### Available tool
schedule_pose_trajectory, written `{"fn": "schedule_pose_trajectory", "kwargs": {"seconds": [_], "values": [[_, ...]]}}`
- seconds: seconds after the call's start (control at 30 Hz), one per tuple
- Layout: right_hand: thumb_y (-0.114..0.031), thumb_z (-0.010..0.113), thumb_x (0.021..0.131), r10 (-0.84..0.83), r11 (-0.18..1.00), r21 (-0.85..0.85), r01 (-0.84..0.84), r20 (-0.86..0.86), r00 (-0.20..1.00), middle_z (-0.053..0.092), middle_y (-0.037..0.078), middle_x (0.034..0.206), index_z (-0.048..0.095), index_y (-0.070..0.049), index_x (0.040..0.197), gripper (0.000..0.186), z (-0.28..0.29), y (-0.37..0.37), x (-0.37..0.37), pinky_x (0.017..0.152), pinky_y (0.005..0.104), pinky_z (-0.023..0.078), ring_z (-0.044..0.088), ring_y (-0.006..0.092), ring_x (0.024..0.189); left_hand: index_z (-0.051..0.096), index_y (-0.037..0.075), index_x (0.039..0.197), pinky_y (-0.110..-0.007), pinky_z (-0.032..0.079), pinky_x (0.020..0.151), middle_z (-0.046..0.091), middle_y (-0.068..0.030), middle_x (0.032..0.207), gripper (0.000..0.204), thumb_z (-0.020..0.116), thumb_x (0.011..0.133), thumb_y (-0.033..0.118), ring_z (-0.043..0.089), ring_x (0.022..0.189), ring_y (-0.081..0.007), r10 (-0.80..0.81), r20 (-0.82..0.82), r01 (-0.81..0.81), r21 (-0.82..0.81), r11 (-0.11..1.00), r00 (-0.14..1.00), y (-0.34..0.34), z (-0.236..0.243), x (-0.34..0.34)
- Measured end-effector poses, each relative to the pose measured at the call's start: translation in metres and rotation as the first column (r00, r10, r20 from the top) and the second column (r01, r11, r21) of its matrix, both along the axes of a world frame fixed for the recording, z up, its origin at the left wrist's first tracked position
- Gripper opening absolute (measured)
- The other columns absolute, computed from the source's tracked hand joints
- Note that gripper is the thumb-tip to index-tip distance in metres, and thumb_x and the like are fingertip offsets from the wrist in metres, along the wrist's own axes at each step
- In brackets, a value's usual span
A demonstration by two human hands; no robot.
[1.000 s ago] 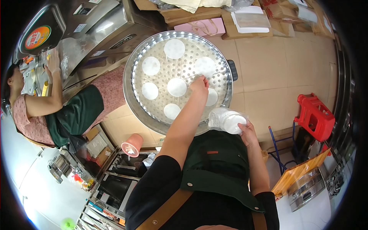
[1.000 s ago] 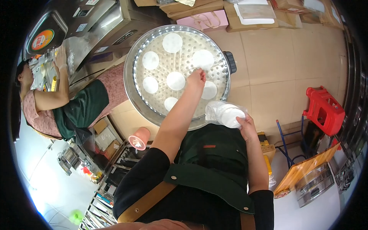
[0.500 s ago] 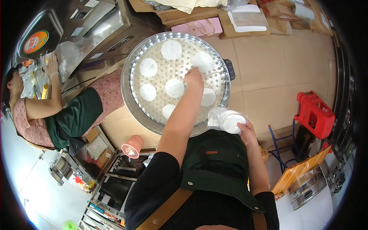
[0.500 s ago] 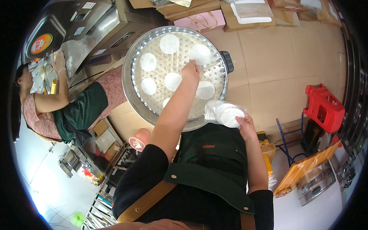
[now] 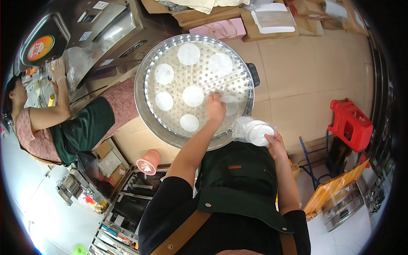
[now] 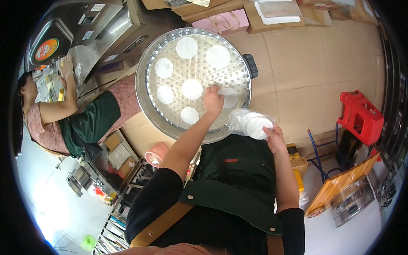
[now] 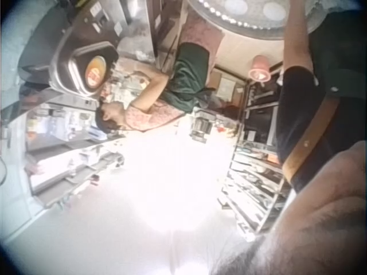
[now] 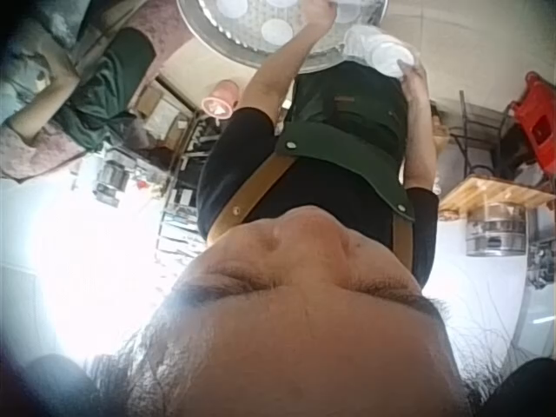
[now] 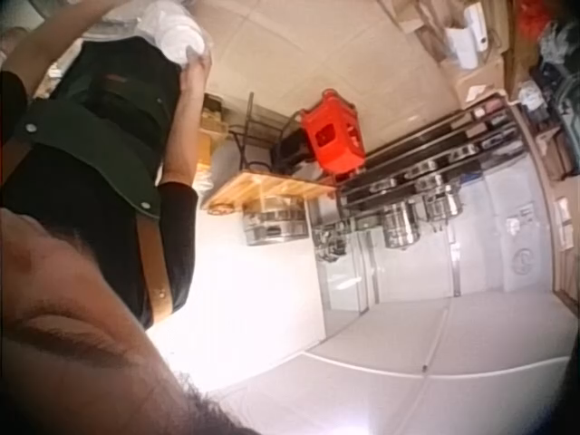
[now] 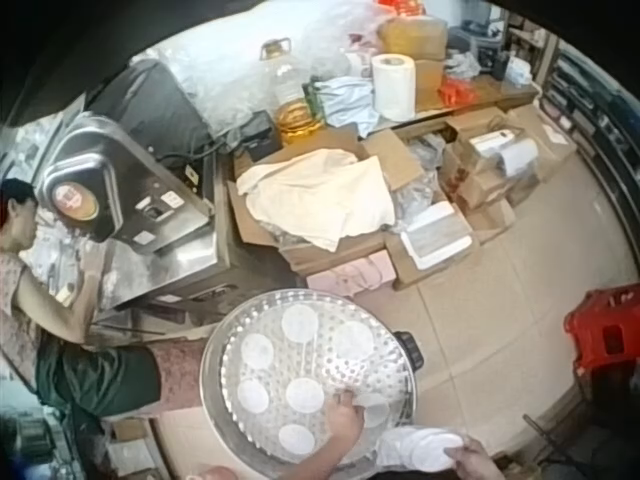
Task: Placing shaped dough onto steamer liners and assembling the steamer stack.
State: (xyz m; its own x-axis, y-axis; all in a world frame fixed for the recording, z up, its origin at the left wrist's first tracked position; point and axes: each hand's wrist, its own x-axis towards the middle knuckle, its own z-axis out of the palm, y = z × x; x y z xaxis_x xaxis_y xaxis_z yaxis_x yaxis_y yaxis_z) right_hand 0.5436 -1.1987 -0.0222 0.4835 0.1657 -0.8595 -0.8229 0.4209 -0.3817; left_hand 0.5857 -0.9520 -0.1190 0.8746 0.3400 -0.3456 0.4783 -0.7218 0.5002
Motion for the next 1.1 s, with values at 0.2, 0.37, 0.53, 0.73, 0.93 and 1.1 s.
{"fn": "schedule_pose_trajectory", "kwargs": {"seconds": [0.2,0.37,0.53,0.73,0.93,1.1], "values": [[0.001,0.055,0.077,0.011,1.0,0.011,-0.011,0.017,1.0,0.057,0.005,0.1,0.049,-0.003,0.111,0.036,-0.004,0.0,-0.004,0.074,0.0253,0.046,0.056,0.014,0.088,0.053,0.01,0.083,-0.036,0.045,0.068,0.053,-0.0082,0.09,0.018,0.062,0.067,0.007,0.053,0.084,-0.0266,-0.022,-0.104,0.021,-0.012,1.0,0.994,0.001,0.003,-0.001],[0.001,0.055,0.077,0.02,1.0,-0.007,-0.02,-0.004,1.0,0.058,0.005,0.098,0.05,-0.004,0.111,0.035,-0.001,0.002,-0.007,0.071,0.0229,0.046,0.056,0.012,0.086,0.059,0.009,0.071,-0.037,0.045,0.064,0.056,-0.0084,0.084,0.003,0.062,0.07,0.01,0.056,0.076,-0.0254,0.062,-0.097,-0.085,-0.254,0.963,0.993,0.005,-0.004,0.023],[0.001,0.055,0.077,0.03,1.0,-0.01,-0.03,-0.003,1.0,0.058,0.005,0.098,0.05,-0.004,0.111,0.035,-0.001,0.001,-0.009,0.072,0.0237,0.046,0.056,0.0127,0.087,0.061,0.008,0.077,-0.036,0.046,0.067,0.057,-0.0086,0.085,0.008,0.062,0.071,0.012,0.057,0.078,-0.0253,0.092,-0.207,-0.152,-0.296,0.943,0.974,0.005,-0.008,0.048],[0.001,0.054,0.078,-0.008,0.999,0.034,0.006,0.038,0.999,0.056,0.007,0.102,0.048,-0.002,0.112,0.035,-0.001,0.001,-0.001,0.078,0.0281,0.046,0.055,0.0165,0.093,0.058,0.002,0.075,-0.032,0.044,0.06,0.056,-0.0092,0.076,0.008,0.062,0.07,0.007,0.056,0.066,-0.0212,0.09,0.034,-0.069,-0.409,0.91,0.995,0.006,0.023,0.013],[-0.002,0.055,0.078,-0.042,0.997,0.064,0.038,0.069,0.997,0.056,0.009,0.104,0.048,-0.001,0.111,0.034,-0.002,0.014,0.009,0.082,0.0304,0.044,0.054,0.0181,0.096,0.058,0.003,0.077,-0.021,0.039,0.052,0.054,-0.002,0.072,0.002,0.059,0.075,0.002,0.045,0.056,-0.007,0.222,0.12,-0.106,-0.605,0.789,0.968,-0.004,0.096,-0.03],[-0.003,0.056,0.077,-0.038,0.997,0.073,0.032,0.085,0.996,0.056,0.009,0.103,0.048,-0.001,0.11,0.033,0.0,0.022,0.012,0.082,0.0304,0.044,0.054,0.0182,0.095,0.06,0.001,0.086,-0.023,0.039,0.048,0.056,-0.0036,0.068,0.012,0.057,0.074,-0.001,0.046,0.053,-0.0082,0.31,-0.01,-0.201,-0.78,0.592,0.951,-0.007,0.089,-0.041]]}}
